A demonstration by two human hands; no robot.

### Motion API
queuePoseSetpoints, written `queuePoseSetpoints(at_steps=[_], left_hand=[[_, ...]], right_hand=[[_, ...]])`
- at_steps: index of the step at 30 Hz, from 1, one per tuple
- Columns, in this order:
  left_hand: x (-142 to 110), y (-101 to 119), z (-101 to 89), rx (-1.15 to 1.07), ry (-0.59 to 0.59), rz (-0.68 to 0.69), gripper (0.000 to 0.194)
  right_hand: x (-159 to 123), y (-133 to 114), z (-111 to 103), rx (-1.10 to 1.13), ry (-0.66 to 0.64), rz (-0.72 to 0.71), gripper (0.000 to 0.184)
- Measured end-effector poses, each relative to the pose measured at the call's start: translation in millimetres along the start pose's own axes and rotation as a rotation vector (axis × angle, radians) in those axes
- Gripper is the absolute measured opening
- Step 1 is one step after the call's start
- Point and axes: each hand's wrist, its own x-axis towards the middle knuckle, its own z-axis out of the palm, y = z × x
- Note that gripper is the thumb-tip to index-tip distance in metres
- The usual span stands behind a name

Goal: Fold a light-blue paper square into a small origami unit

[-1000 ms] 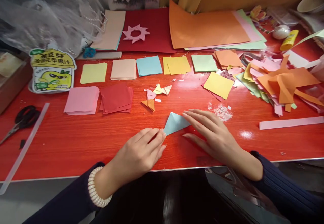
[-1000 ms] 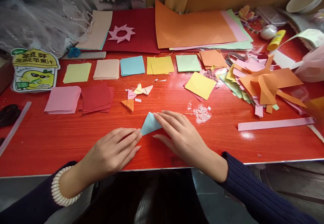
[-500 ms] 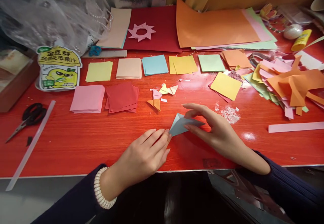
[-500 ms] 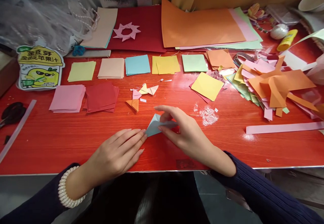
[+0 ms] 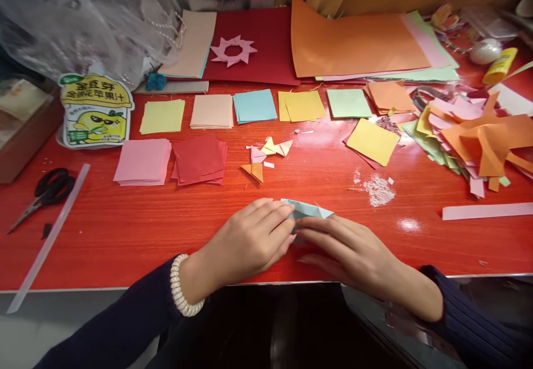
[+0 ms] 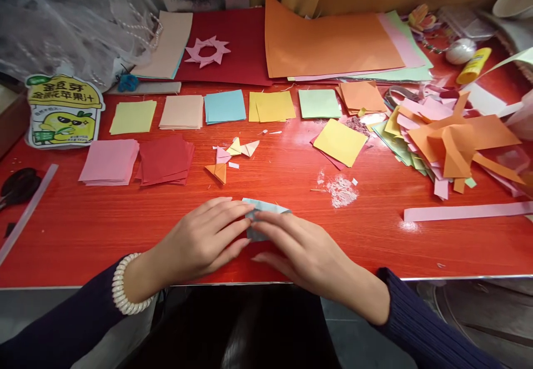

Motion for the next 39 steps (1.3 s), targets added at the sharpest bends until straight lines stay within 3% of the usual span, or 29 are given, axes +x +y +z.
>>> queuePoseSetpoints(at_steps=[3, 5, 12, 16, 23, 27, 32, 39], left_hand=[[4, -1, -0.4, 0.043, 0.014, 0.006, 0.028], [5, -2, 0.1, 0.074, 0.007, 0.003, 0.028], [14, -6, 6.3, 0.215, -0.023, 0.026, 0.046], [23, -9, 4.3, 0.3, 0.031, 0.087, 0.056], [21, -14, 1.5, 0.396, 0.151, 0.384, 0.028], [19, -16, 0.0, 0.364, 0.114, 0.423, 0.024], [20, -18, -3.3, 0.463, 0.11, 0.486, 0.018], [21, -19, 0.1, 0.226, 0.148, 0.27, 0.009]], right_hand=[[-1, 6, -5, 0.097, 0.009, 0.214, 0.034], [1, 12, -10, 0.054, 0.013, 0.244, 0.033], [10, 32, -21, -0.187, -0.172, -0.007, 0.031], [7, 34, -25, -0.254, -0.161, -0.068, 0.033], [5, 28, -20, -0.363, -0.041, -0.166, 0.035], [4, 30, -15, -0.38, -0.001, -0.18, 0.032], [3, 34, -16, -0.219, -0.017, -0.091, 0.042], [8, 25, -13, -0.004, 0.062, 0.018, 0.018]])
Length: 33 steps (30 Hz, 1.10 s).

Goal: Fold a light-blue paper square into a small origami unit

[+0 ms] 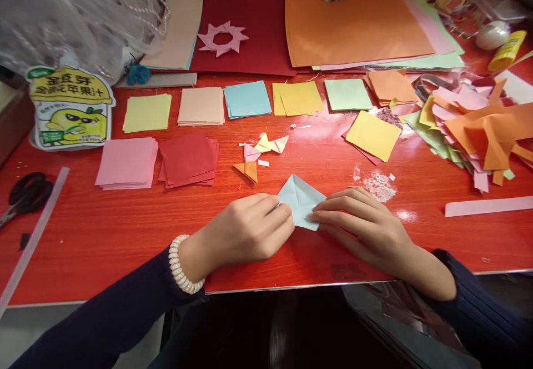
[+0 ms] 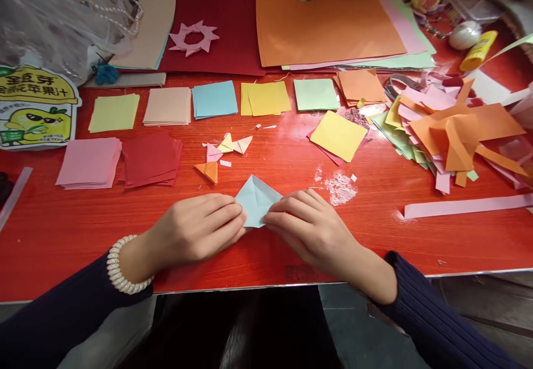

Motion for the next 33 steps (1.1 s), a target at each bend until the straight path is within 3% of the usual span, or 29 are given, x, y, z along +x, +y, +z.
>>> queuePoseSetpoints(at_steps=[6, 13, 19, 33], left_hand=[[-3, -2, 0.4, -0.156, -0.011, -0.012, 0.02], [-7, -4, -3.2, -0.152, -0.03, -0.015, 0.028], [-11, -6, -2.8, -0.167, -0.065, 0.023, 0.034], [-8, -6, -3.0, -0.2, -0.131, 0.012, 0.032]], right_hand=[[4, -5, 5, 0.148, -0.064, 0.151, 0.014], [2, -7, 9, 0.192, -0.055, 0.361, 0.018], [4, -8, 8, 0.188, -0.093, 0.357, 0.004], [7, -9, 9, 0.201, -0.104, 0.384, 0.003]])
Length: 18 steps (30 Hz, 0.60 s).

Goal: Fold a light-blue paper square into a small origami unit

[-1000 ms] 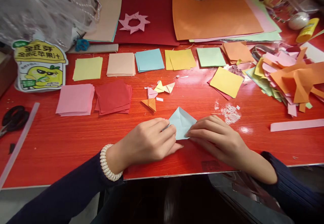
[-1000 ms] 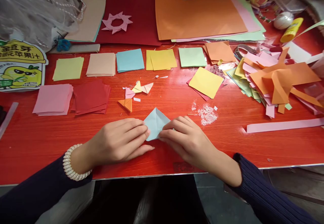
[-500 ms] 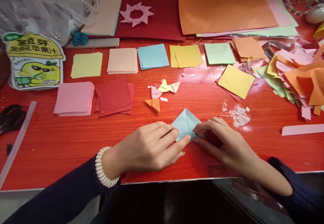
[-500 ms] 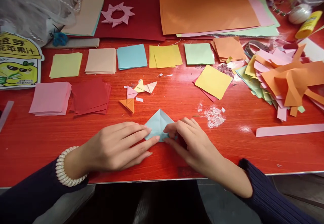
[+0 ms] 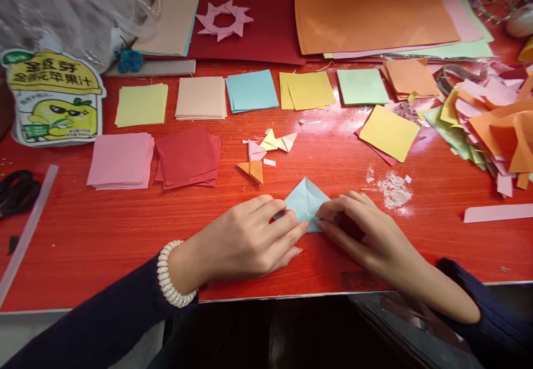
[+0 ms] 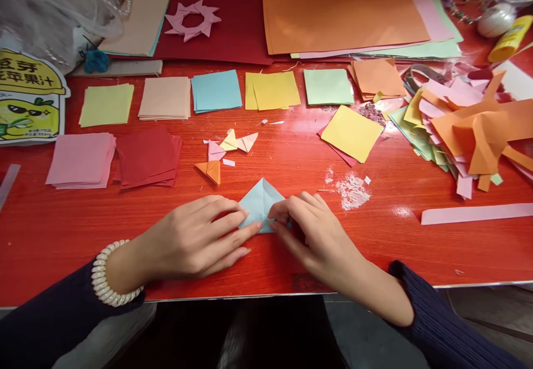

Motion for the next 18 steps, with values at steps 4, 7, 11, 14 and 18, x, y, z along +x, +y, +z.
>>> queuePoseSetpoints(at_steps=[4, 7, 11, 14, 18], left_hand=[[0.9, -0.8, -0.5, -0.004, 0.002, -0.004, 0.031], [1.4, -1.0, -1.4, -0.015, -0.012, -0.012, 0.032], [1.3, -0.5, -2.7, -0.032, -0.036, -0.007, 0.033], [1.3, -0.1, -3.8, -0.035, -0.013, 0.008, 0.032], [1.0, -0.1, -3.9, -0.041, 0.0, 0.016, 0.032]], right_hand=[[0.2, -0.3, -1.5, 0.019, -0.008, 0.008, 0.002], [0.7, -1.0, -1.6, 0.025, 0.002, 0.022, 0.007], [1.5, -2.7, -1.0, 0.014, 0.02, 0.047, 0.018], [1.6, -3.3, -0.7, 0.012, 0.0, 0.038, 0.016], [1.3, -3.0, 0.0, 0.006, -0.002, 0.041, 0.011]])
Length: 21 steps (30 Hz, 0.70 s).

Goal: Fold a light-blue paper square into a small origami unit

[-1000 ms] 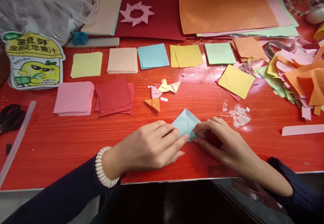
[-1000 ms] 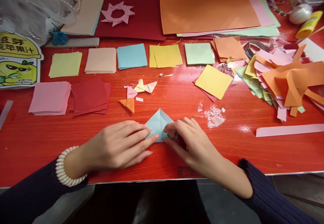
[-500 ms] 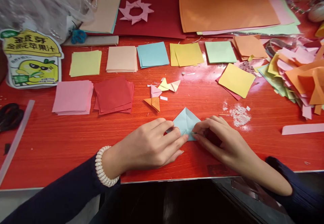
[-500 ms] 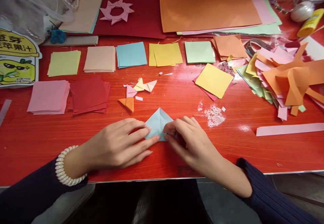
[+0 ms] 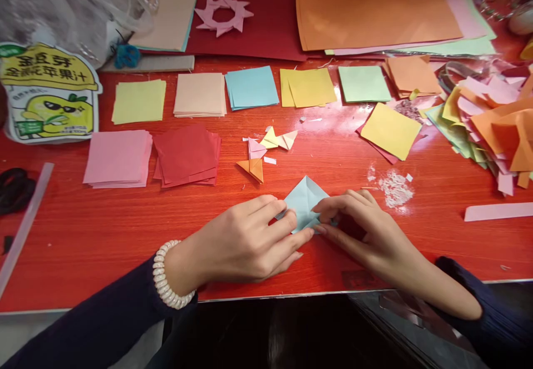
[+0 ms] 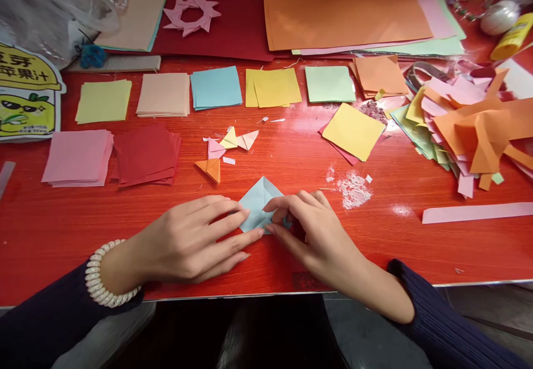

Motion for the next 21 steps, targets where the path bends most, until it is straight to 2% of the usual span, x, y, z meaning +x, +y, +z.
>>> queuePoseSetpoints(at_steps=[9, 21], left_hand=[[-1.2, -0.2, 0.4, 0.01, -0.011, -0.014, 0.03], [-1.1, -0.8, 2.3, 0.039, 0.001, -0.001, 0.037]], right_hand=[[-0.6, 0.8, 4.4, -0.028, 0.046, 0.019, 0.018], [1.0, 2.3, 6.6, -0.097, 0.023, 0.018, 0.01]])
